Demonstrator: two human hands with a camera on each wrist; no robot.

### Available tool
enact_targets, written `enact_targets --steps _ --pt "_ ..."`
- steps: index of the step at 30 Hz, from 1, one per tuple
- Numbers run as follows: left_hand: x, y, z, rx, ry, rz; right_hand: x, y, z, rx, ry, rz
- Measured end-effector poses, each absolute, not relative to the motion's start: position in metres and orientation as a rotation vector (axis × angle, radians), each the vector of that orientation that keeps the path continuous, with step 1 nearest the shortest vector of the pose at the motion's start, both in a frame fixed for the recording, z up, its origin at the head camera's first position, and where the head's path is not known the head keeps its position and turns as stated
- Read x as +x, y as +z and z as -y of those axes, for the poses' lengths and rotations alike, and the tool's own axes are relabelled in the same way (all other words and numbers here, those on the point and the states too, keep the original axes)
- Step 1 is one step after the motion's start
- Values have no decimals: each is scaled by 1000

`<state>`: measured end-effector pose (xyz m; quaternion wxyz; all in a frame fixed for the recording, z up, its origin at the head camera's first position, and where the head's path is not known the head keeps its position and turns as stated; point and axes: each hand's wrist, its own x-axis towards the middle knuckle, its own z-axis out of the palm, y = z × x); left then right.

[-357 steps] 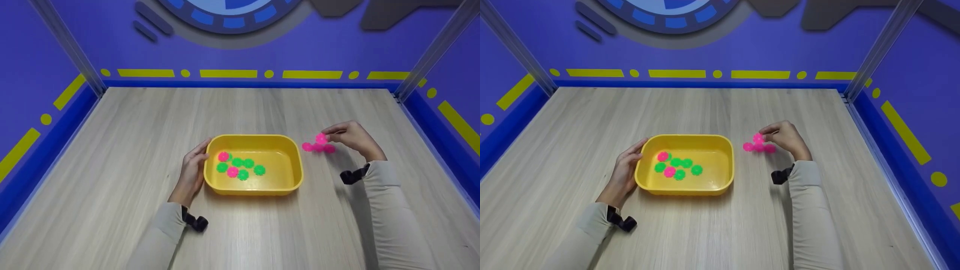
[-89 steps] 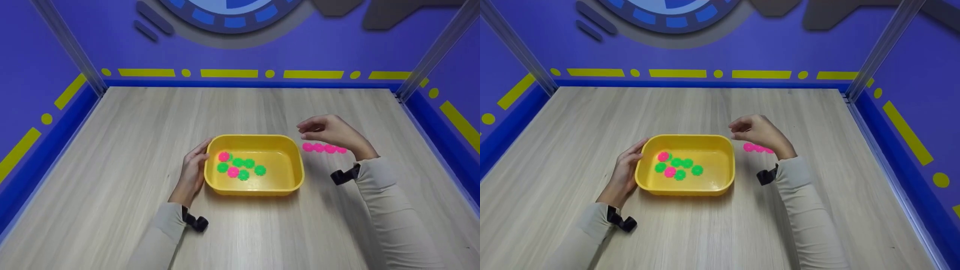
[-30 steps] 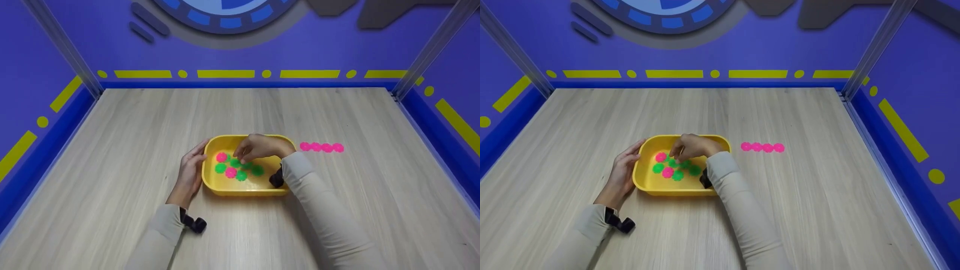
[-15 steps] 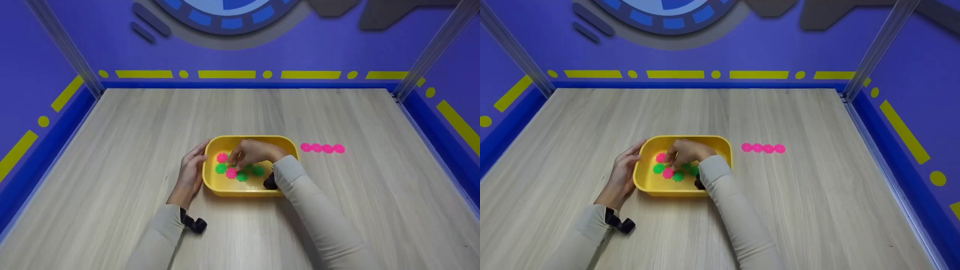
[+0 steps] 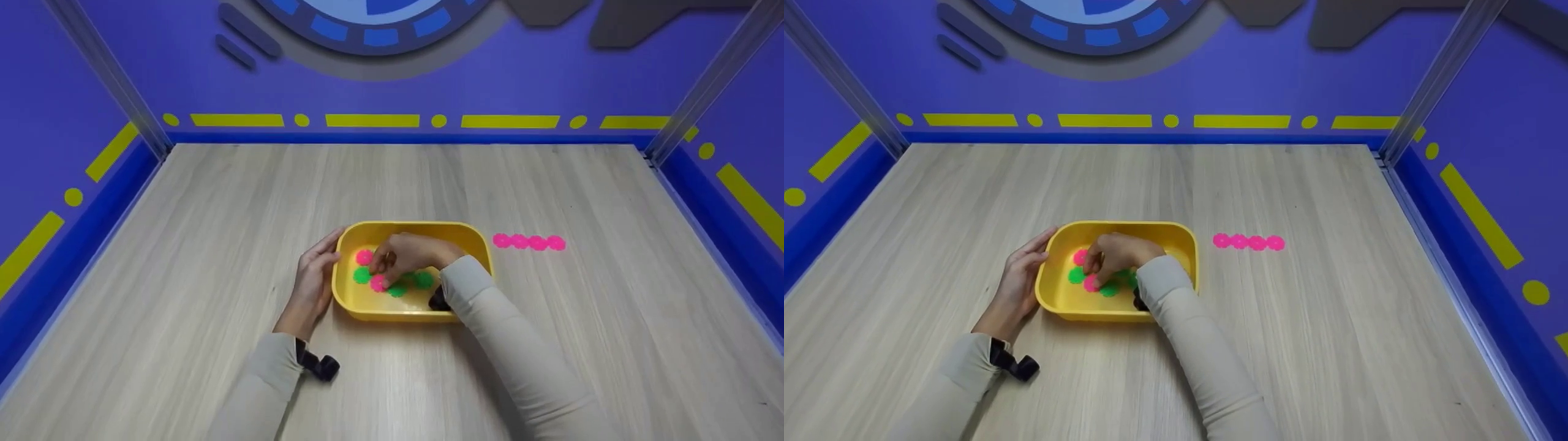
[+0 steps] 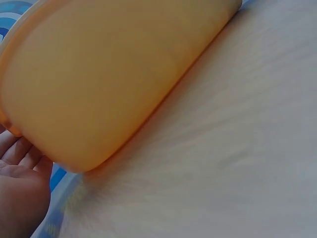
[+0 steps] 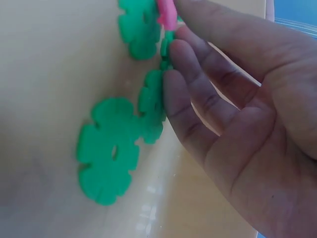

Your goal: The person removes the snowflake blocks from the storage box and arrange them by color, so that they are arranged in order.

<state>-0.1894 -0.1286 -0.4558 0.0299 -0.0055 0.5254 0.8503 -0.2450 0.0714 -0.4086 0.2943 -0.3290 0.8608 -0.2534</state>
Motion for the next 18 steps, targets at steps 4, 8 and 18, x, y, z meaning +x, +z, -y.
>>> enact_targets --steps 4,8,18 --pt "-189 -456 128 -23 2620 -1621 -245 -409 -71 -906 -654 -2290" --pt "-189 -456 129 -22 2618 -1612 -245 -410 -70 -931 -641 -2294" --pt "-190 -457 129 -23 2621 -1595 -243 -409 -68 -955 -591 -2292"
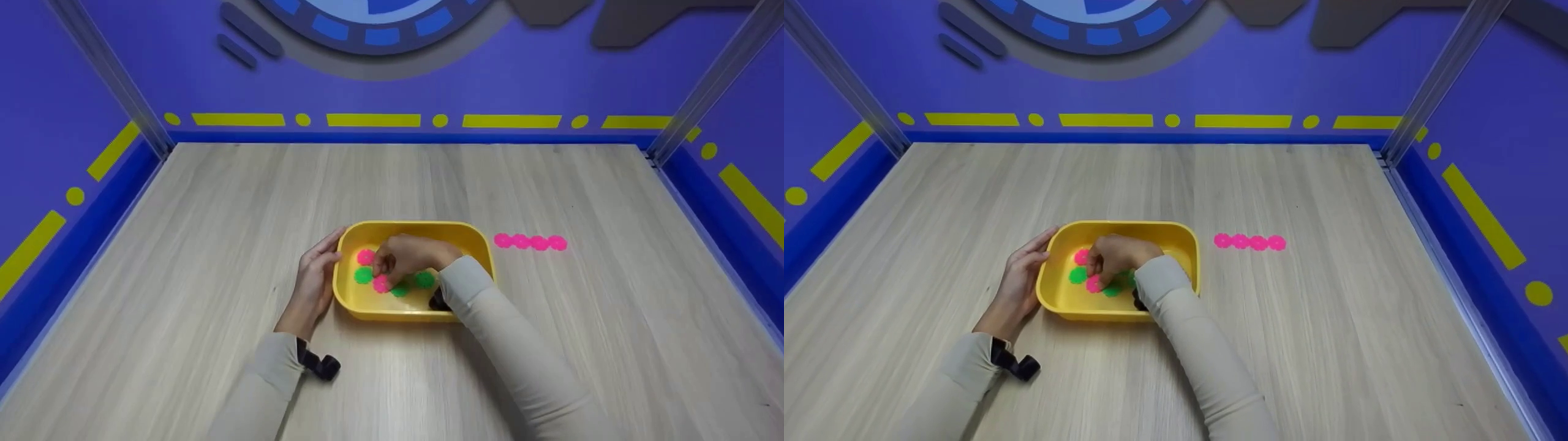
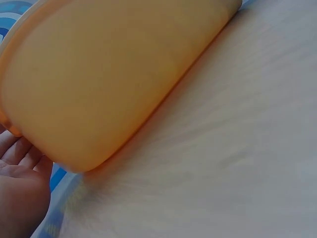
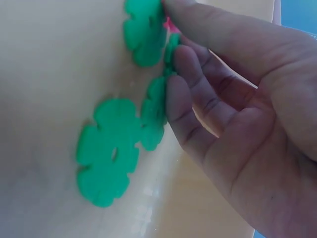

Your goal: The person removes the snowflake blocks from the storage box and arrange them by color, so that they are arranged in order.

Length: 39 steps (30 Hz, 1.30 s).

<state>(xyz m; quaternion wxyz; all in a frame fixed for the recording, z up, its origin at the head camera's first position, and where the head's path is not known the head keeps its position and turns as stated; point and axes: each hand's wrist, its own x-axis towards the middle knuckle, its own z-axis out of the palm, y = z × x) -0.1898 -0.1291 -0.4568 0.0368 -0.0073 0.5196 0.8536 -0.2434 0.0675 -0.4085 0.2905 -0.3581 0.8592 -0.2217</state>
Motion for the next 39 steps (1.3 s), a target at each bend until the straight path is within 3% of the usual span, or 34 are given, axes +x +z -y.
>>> enact_targets --steps 15,39 --pt "-189 -456 127 -27 2628 -1596 -240 -403 -68 -865 -560 -2264" --pt "-190 -457 128 -62 2616 -1651 -244 -395 -82 -969 -660 -2316"
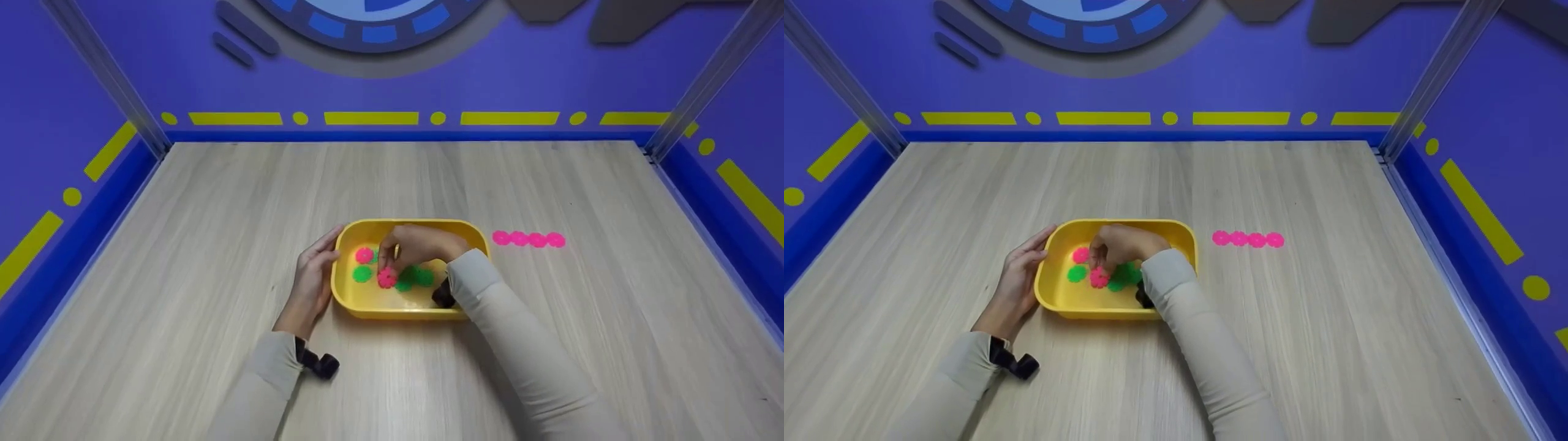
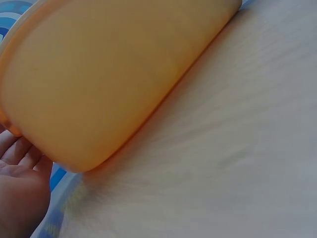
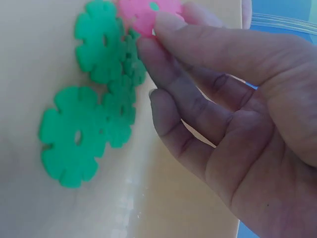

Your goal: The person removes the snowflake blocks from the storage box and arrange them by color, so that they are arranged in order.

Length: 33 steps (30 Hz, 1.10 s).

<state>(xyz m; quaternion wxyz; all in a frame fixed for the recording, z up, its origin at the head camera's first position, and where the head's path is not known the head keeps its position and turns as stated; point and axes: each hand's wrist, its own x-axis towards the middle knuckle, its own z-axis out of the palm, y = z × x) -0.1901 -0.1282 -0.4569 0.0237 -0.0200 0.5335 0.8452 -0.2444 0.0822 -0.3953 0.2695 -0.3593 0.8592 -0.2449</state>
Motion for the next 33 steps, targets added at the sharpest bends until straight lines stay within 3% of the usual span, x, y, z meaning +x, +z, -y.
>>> enact_targets --steps 33 --pt "-189 -456 129 -71 2642 -1626 -249 -358 -128 -889 -767 -2406"
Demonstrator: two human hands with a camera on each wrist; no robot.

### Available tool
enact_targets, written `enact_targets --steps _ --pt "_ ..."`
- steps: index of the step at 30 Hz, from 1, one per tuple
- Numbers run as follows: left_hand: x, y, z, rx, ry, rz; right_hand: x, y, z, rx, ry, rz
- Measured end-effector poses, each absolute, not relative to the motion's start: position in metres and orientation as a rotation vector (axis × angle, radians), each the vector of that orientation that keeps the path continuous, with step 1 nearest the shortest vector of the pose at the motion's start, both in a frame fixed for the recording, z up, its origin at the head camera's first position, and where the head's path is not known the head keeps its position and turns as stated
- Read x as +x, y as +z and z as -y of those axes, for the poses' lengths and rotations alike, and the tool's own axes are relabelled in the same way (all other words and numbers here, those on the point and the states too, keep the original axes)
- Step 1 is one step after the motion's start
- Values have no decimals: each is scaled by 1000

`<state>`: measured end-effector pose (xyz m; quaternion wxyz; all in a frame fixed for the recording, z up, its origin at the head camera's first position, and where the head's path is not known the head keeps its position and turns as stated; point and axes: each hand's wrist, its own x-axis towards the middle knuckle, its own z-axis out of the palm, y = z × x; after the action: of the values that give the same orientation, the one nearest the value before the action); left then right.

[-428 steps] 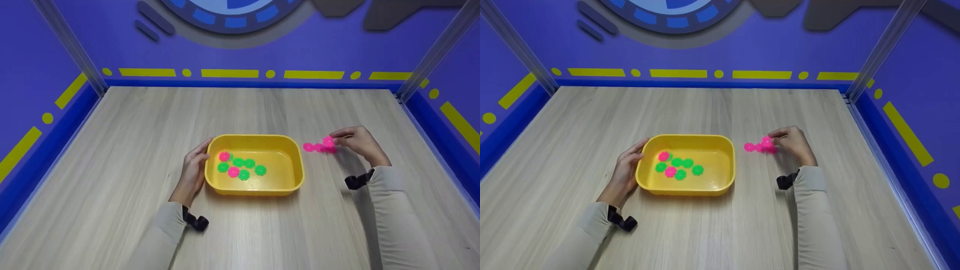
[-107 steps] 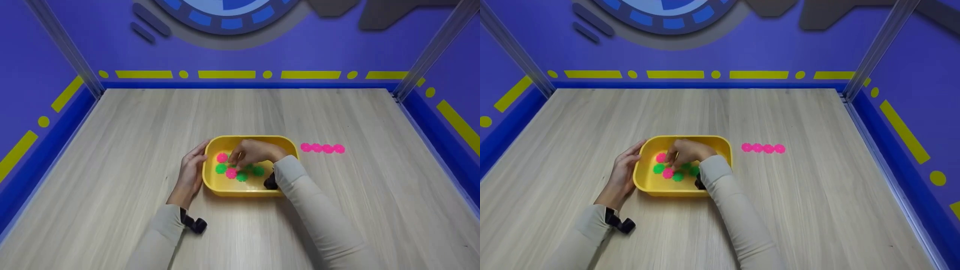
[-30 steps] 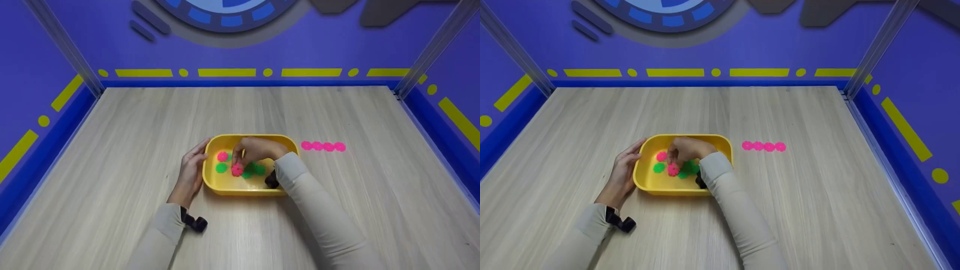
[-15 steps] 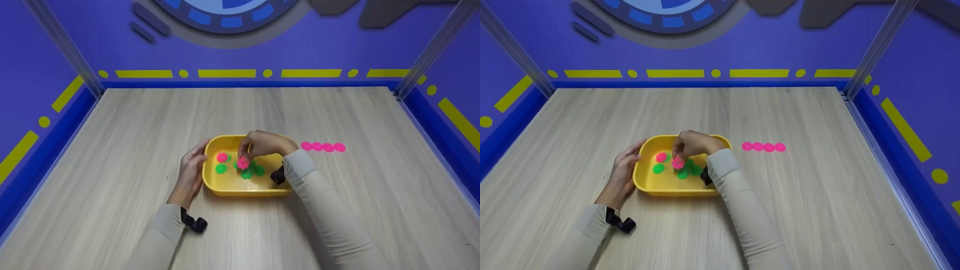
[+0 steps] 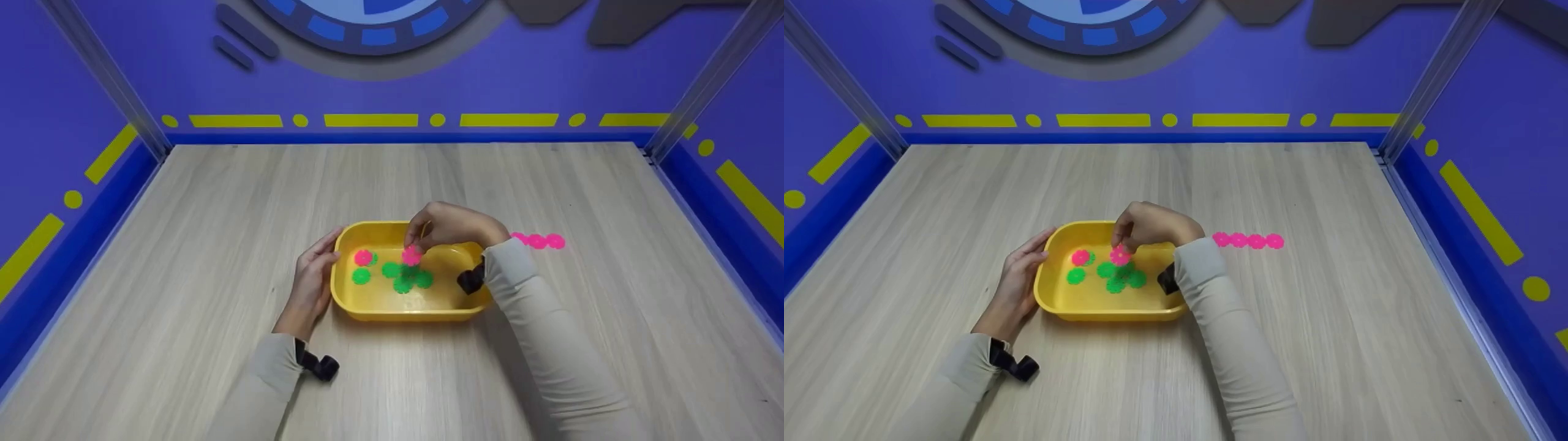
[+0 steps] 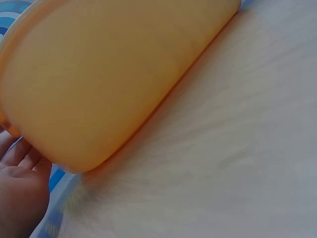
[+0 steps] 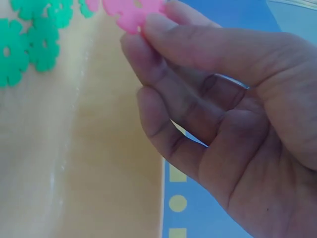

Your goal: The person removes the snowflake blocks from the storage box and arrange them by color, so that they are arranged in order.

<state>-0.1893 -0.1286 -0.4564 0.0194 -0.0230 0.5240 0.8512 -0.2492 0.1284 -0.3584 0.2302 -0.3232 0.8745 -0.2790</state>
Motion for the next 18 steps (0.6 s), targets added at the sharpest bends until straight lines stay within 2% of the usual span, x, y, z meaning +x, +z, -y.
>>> enact_targets --steps 18 --pt "-189 -457 130 -38 2651 -1597 -252 -348 -168 -801 -835 -2488"
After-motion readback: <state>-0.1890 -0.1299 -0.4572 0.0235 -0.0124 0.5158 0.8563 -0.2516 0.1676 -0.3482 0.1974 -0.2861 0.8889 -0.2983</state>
